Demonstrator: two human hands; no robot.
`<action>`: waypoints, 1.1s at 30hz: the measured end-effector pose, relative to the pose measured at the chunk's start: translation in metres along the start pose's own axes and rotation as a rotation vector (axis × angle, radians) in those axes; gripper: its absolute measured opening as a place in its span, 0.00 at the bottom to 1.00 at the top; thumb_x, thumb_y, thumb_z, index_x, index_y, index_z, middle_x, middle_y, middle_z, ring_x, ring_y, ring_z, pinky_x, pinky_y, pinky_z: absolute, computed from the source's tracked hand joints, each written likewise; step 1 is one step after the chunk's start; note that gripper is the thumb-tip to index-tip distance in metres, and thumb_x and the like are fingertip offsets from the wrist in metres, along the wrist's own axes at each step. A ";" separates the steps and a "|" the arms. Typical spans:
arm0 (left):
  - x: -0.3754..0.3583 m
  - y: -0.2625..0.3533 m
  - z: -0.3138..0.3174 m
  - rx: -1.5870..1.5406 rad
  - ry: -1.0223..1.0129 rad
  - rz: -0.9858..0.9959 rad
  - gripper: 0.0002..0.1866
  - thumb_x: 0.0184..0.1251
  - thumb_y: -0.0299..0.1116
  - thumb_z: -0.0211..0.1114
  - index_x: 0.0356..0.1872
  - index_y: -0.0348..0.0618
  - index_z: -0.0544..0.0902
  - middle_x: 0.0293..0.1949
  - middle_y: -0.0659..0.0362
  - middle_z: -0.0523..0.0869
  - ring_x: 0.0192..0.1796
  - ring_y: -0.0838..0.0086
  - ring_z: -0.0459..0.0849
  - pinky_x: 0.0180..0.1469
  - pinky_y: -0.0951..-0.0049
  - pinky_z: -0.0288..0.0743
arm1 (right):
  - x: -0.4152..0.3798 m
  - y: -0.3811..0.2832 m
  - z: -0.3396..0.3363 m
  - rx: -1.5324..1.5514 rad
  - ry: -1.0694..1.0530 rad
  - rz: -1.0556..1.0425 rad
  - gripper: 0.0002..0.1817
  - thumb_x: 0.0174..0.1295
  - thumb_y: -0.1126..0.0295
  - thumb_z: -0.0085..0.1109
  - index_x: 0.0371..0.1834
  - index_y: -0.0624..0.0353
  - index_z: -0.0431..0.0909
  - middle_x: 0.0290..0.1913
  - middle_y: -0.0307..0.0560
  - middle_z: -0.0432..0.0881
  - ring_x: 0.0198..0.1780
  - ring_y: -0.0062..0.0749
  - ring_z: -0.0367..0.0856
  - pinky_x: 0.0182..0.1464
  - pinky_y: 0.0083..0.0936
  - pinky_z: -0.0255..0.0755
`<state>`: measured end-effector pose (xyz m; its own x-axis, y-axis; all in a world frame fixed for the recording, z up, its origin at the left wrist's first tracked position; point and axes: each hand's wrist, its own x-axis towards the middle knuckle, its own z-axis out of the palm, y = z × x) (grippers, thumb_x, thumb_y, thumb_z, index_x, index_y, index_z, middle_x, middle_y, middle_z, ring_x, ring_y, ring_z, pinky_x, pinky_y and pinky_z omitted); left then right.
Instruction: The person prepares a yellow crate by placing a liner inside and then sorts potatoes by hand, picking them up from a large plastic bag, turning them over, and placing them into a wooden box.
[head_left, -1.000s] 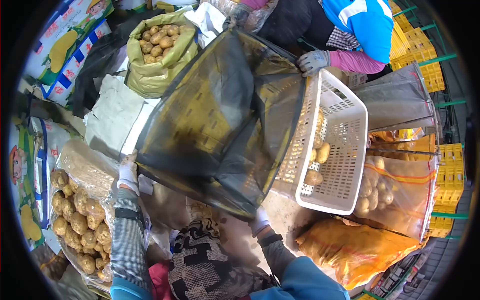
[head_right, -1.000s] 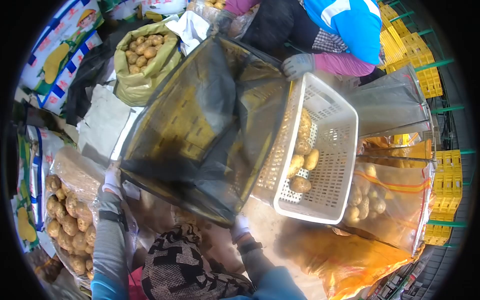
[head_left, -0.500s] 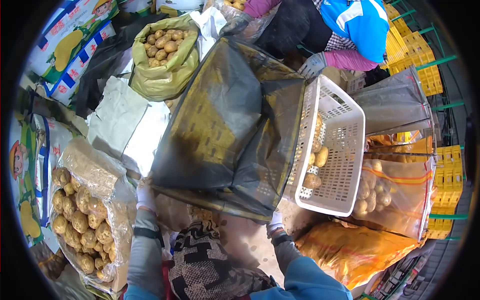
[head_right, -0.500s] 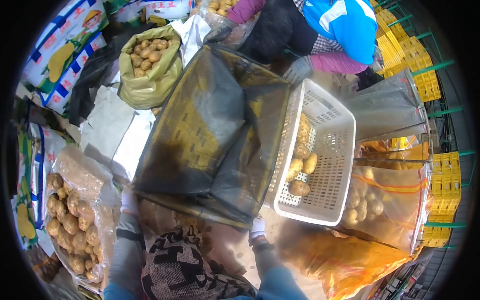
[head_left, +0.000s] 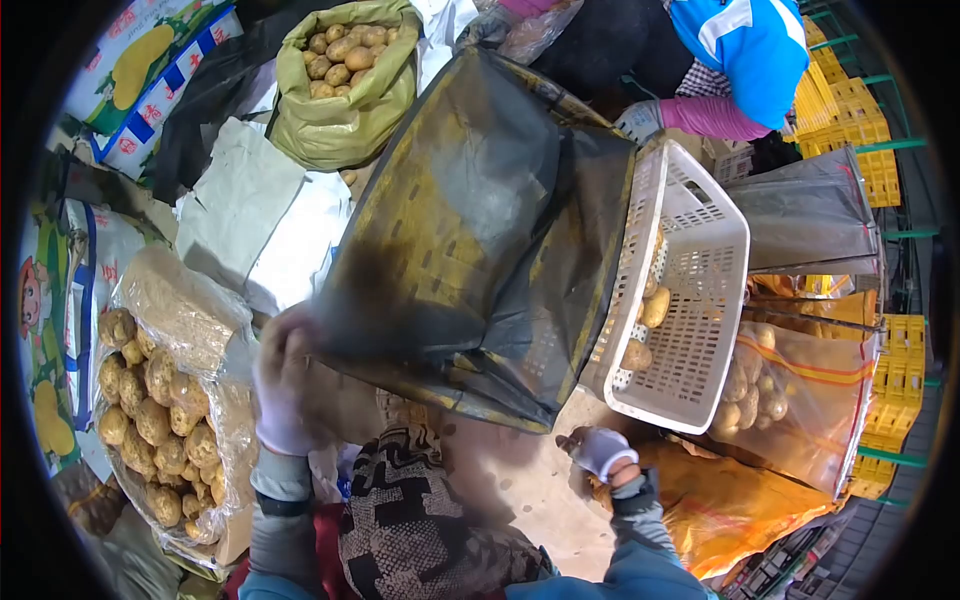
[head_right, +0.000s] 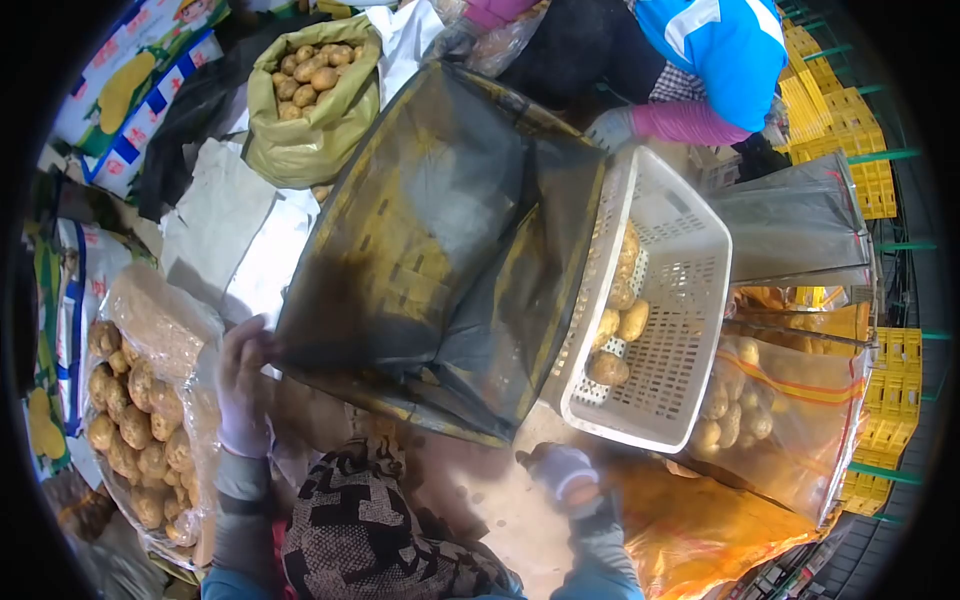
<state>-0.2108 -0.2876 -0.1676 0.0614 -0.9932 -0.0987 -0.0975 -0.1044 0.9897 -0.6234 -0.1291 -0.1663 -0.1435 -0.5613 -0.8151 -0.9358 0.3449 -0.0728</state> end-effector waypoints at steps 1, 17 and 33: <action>0.009 0.027 0.012 -0.082 -0.212 -0.067 0.18 0.79 0.38 0.50 0.61 0.38 0.75 0.49 0.57 0.81 0.50 0.73 0.82 0.55 0.71 0.76 | -0.024 -0.020 -0.028 -0.102 0.062 -0.110 0.09 0.68 0.66 0.59 0.41 0.59 0.84 0.26 0.44 0.86 0.32 0.28 0.84 0.36 0.29 0.76; 0.075 -0.057 0.076 1.435 -1.104 -0.321 0.28 0.63 0.58 0.61 0.45 0.41 0.88 0.48 0.50 0.88 0.55 0.57 0.84 0.59 0.64 0.76 | 0.254 -0.127 0.032 -0.480 -0.176 -0.299 0.22 0.65 0.52 0.52 0.53 0.56 0.81 0.52 0.52 0.82 0.55 0.50 0.80 0.58 0.37 0.72; -0.107 0.105 -0.165 0.115 0.098 -0.100 0.16 0.74 0.28 0.56 0.58 0.32 0.78 0.53 0.55 0.83 0.53 0.76 0.80 0.57 0.76 0.73 | 0.167 -0.139 -0.076 -0.064 0.354 -0.525 0.19 0.64 0.56 0.60 0.47 0.61 0.82 0.41 0.57 0.87 0.44 0.47 0.86 0.48 0.34 0.77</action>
<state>-0.0636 -0.1838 -0.0358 0.1729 -0.9683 -0.1801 -0.1988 -0.2134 0.9565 -0.5415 -0.3284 -0.2488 0.2525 -0.8617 -0.4401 -0.9262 -0.0836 -0.3677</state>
